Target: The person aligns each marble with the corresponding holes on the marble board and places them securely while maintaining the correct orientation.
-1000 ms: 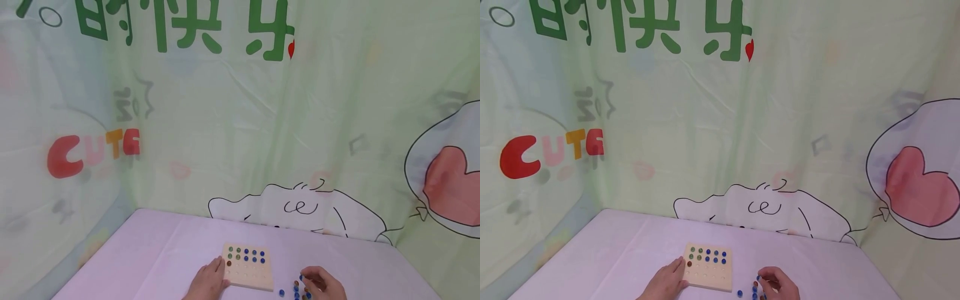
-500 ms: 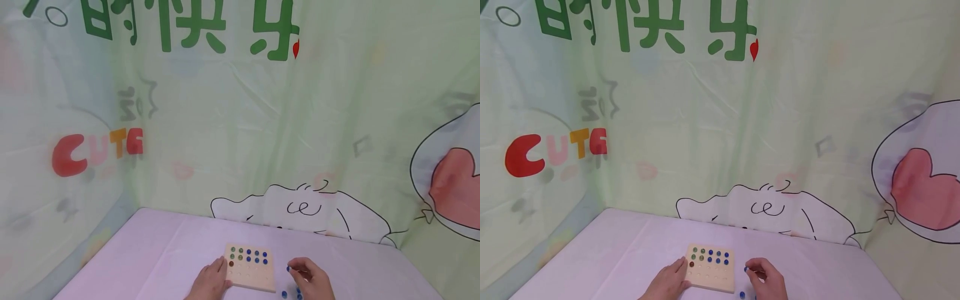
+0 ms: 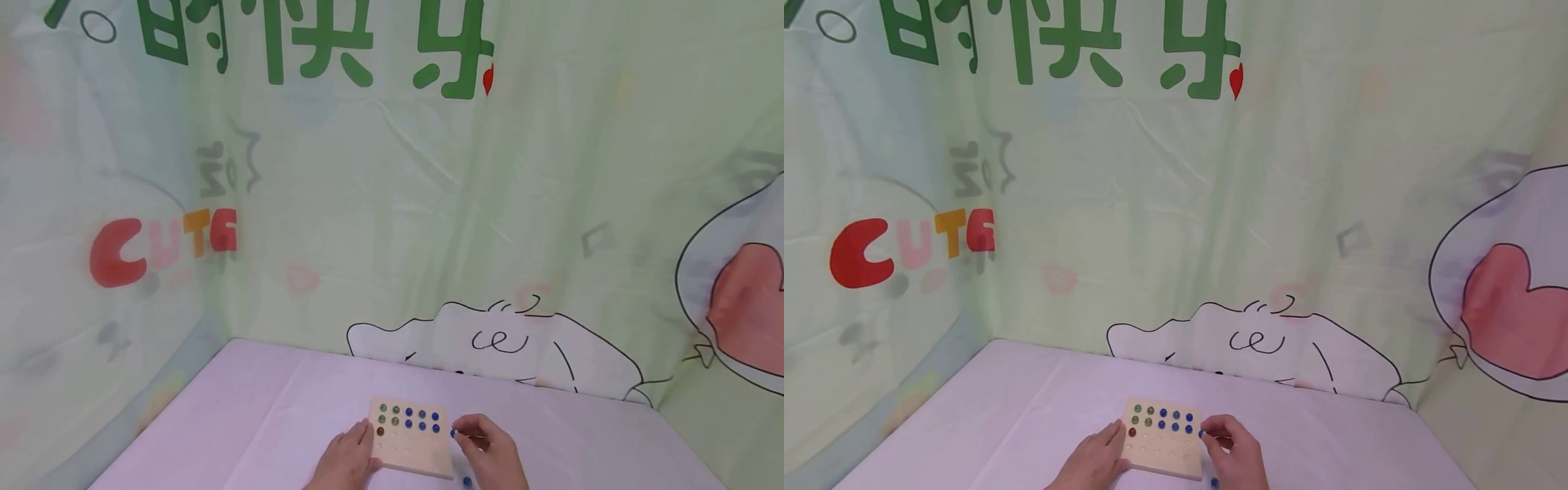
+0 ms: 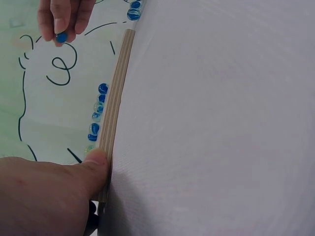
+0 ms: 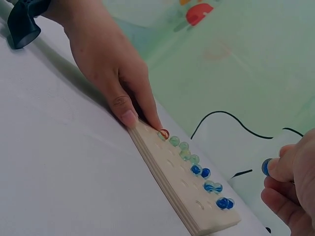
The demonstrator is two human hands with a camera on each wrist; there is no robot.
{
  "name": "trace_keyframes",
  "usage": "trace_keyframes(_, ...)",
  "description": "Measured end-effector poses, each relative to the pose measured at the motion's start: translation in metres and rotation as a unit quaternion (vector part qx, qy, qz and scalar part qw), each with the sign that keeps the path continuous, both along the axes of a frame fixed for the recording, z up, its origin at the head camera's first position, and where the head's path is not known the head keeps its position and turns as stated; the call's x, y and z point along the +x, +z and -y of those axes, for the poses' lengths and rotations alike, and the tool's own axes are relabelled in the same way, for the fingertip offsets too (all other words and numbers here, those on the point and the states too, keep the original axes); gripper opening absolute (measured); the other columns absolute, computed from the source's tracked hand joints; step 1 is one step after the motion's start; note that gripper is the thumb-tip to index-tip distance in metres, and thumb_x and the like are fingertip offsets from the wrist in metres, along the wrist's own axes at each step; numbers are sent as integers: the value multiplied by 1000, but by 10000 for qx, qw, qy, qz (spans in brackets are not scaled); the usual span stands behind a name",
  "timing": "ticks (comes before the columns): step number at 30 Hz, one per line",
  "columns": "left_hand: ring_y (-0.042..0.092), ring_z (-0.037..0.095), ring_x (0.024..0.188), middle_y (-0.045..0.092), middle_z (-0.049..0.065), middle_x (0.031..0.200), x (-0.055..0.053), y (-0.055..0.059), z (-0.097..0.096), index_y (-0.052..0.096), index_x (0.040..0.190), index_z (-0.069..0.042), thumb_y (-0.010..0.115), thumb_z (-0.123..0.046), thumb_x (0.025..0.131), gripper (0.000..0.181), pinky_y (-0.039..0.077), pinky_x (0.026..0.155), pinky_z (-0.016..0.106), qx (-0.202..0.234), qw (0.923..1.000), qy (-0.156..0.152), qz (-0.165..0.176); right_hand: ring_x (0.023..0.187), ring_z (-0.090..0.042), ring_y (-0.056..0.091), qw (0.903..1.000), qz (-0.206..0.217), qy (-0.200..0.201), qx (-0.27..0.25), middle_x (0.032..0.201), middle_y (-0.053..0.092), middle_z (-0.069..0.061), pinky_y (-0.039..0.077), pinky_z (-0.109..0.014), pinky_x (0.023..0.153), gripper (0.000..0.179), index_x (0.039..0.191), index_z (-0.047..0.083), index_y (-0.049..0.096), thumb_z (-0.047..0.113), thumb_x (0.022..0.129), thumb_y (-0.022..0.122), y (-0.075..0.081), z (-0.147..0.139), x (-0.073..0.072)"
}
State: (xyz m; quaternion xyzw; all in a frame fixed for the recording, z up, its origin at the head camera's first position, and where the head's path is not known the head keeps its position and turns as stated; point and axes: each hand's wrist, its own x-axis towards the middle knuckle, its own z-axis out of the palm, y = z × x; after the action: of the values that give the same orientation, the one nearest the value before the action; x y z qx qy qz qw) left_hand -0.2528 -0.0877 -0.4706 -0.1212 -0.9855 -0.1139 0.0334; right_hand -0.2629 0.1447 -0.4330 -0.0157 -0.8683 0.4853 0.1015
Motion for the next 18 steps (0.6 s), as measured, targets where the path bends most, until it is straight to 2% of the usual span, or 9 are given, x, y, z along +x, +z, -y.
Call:
trace_keyframes(8,49,24,136,49,10,149,-3,-4,0,46,146,-5,61,-44,94,66,46,111,39,85,9997,107,180,86,-15,63,9999,-4,101,-107,94,71,-5,59,-31,76,16,99,3,68,-7,87,66,-6,17,-7)
trace_keyframes(18,50,23,135,50,10,148,-3,-2,0,47,145,-5,61,-46,94,67,47,110,39,-70,9999,102,67,86,-14,63,9984,-194,472,-226,95,70,-4,58,-28,75,19,97,5,68,-10,84,66,-12,46,-12)
